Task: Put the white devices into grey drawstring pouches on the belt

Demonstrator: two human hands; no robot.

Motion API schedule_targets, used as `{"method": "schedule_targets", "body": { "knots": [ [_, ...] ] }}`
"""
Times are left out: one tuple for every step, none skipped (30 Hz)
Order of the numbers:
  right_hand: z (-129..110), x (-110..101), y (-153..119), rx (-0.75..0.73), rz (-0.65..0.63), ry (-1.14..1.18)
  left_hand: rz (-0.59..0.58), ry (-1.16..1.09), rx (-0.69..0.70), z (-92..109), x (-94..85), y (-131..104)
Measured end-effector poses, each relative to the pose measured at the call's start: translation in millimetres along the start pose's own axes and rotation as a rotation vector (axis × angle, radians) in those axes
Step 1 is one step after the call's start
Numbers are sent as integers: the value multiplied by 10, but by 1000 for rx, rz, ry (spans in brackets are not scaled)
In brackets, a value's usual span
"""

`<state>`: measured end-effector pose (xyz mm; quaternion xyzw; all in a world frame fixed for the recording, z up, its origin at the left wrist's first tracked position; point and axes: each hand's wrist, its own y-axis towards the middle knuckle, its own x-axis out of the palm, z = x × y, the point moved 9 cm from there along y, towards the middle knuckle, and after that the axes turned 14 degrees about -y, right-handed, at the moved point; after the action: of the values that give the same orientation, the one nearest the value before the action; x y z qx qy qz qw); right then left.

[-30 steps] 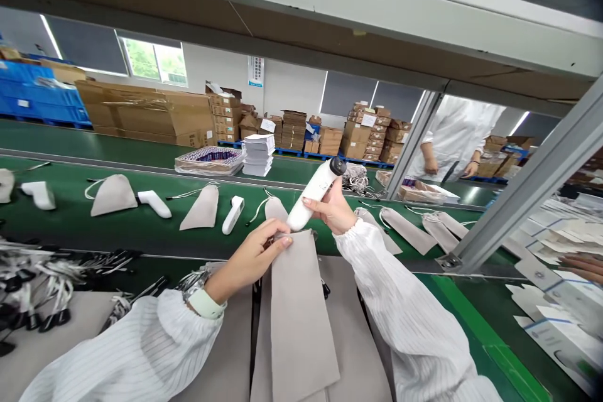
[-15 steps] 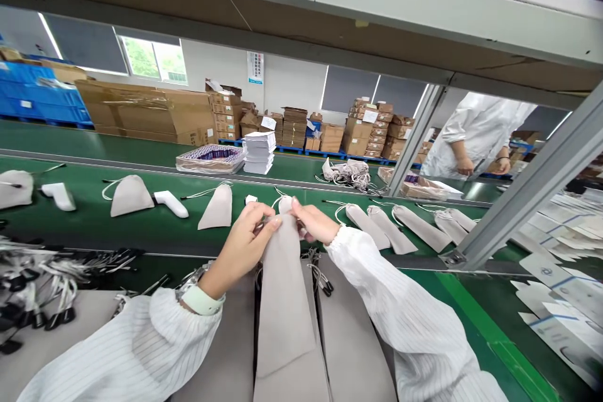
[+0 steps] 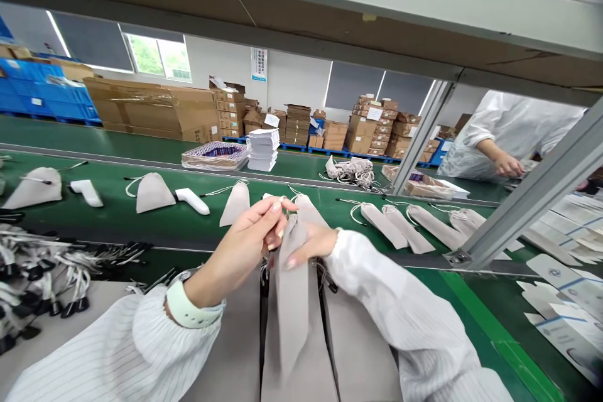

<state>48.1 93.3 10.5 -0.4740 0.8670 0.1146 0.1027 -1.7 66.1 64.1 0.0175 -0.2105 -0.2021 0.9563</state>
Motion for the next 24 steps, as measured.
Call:
{"method": "schedule_targets", "body": {
  "knots": [
    [-66,26,29,-29,25,24,-29,4,16,8,8,17],
    [-87,-97,25,-33,150,39,-58,43,34,10,15,33],
    [-73,-350,-44,-23,359,43,-87,130,52,-2,22,48],
    [-27,-684,-205,8,625,21,-116,266,70,-32,30,61],
    [36,-1034,-461,65,919,-36,-151,438,84,-87,41,71],
    [95,-1330,-757,153,1183,-142,-192,631,83,-177,55,75],
    [156,-1553,-1041,306,1386,-299,-240,822,72,-292,66,72],
    [242,-1709,-1270,517,1497,-458,-286,988,57,-414,74,62],
    [344,-1814,-1409,650,1522,-542,-324,1132,38,-532,74,45],
    [468,-1873,-1501,768,1503,-606,-350,1250,31,-623,77,24],
    [617,-1891,-1543,848,1450,-630,-369,1347,31,-690,85,0],
    [767,-1872,-1548,898,1386,-635,-382,1423,42,-730,99,-26],
    [899,-1829,-1539,953,1327,-653,-395,1478,63,-750,125,-53],
    [1001,-1773,-1514,1002,1275,-678,-407,1515,85,-757,151,-77],
    [1056,-1720,-1482,1041,1248,-711,-416,1537,101,-761,172,-96],
    [1058,-1675,-1421,1058,1223,-771,-421,1546,104,-769,183,-107],
    [1023,-1634,-1309,1043,1169,-854,-416,1546,106,-774,185,-111],
    [972,-1583,-1140,993,1073,-944,-404,1542,111,-777,181,-109],
    [927,-1502,-919,903,929,-1027,-389,1538,114,-785,171,-104],
    [893,-1371,-670,779,748,-1089,-378,1536,114,-797,160,-99],
    [873,-1194,-438,645,562,-1128,-377,1538,113,-816,152,-97],
    [872,-1007,-260,533,405,-1144,-382,1545,112,-834,146,-97],
    [895,-862,-148,475,306,-1148,-388,1557,115,-845,145,-98],
    [945,-767,-84,467,250,-1158,-395,1572,120,-848,146,-99]
  ]
}}
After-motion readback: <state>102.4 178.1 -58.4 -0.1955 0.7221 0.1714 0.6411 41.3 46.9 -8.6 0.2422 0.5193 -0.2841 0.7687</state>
